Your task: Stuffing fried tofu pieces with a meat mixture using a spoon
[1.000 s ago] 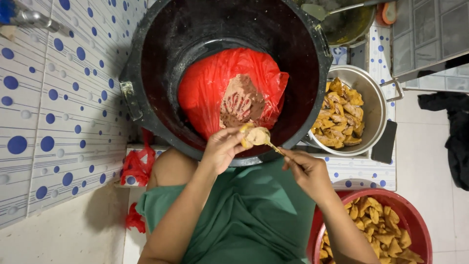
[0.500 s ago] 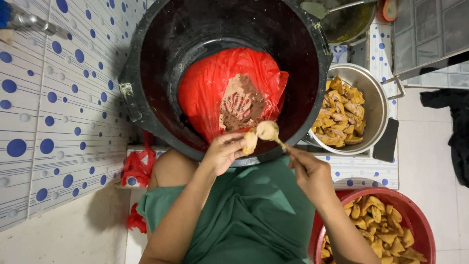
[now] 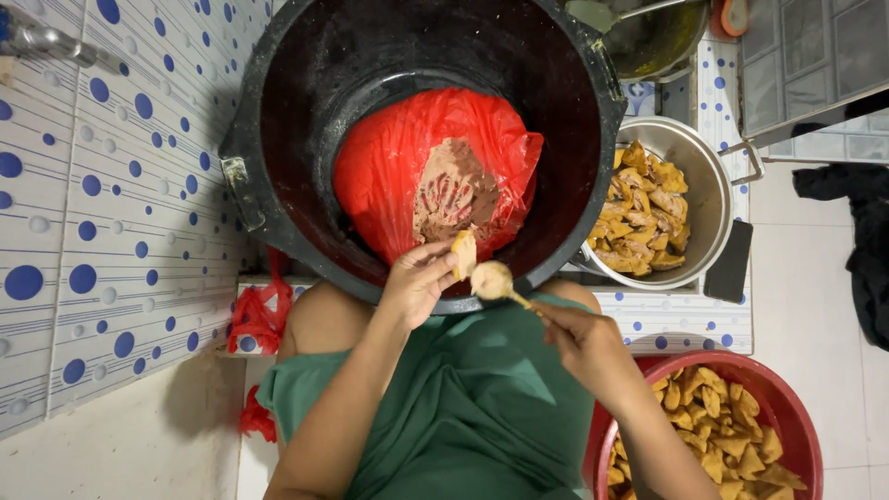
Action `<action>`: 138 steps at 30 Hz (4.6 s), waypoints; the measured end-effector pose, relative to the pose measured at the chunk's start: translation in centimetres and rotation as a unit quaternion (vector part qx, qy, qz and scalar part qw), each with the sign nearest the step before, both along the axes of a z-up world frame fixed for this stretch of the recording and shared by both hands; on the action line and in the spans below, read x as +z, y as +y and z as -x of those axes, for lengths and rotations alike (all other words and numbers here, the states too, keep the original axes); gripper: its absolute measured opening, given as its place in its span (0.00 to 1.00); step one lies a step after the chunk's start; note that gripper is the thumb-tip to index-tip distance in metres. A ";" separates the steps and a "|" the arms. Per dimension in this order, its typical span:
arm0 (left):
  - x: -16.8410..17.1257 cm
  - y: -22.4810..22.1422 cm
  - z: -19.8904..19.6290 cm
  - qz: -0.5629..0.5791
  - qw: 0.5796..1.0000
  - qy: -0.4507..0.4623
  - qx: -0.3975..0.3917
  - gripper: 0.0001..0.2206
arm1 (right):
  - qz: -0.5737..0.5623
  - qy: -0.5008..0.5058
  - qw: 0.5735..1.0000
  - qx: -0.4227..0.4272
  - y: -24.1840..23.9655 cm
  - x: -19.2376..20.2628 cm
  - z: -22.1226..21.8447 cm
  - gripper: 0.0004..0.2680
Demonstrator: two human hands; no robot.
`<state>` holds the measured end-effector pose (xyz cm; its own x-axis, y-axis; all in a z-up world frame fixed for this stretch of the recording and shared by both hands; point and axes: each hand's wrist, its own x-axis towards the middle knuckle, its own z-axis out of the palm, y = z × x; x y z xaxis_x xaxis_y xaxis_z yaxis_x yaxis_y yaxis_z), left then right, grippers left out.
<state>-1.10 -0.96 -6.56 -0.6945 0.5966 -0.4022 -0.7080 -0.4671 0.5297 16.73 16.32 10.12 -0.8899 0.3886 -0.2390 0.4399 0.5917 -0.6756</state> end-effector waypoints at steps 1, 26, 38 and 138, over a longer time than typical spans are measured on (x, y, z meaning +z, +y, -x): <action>0.3 -0.1 -0.2 0.000 1.000 0.000 0.000 0.14 | 0.000 0.000 1.000 0.000 -0.2 0.5 0.2 0.13; 2.4 -0.1 -3.7 -0.089 0.956 -0.075 -0.269 0.12 | 0.186 0.267 0.945 0.034 1.0 -1.9 3.4 0.18; 5.0 1.7 -5.5 0.011 0.942 -0.084 -0.324 0.12 | 0.307 0.196 0.931 -0.029 2.4 -5.2 -0.2 0.13; 1.5 3.4 -3.1 0.398 0.585 0.706 0.033 0.06 | -0.169 -0.179 0.676 -0.695 19.9 -26.9 -44.9 0.17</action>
<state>1.97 2.46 -5.06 -0.6797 0.5648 0.4681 0.7040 0.3229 0.6326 61.65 36.22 -16.74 0.4814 0.8759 -0.0316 0.8287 -0.4666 -0.3091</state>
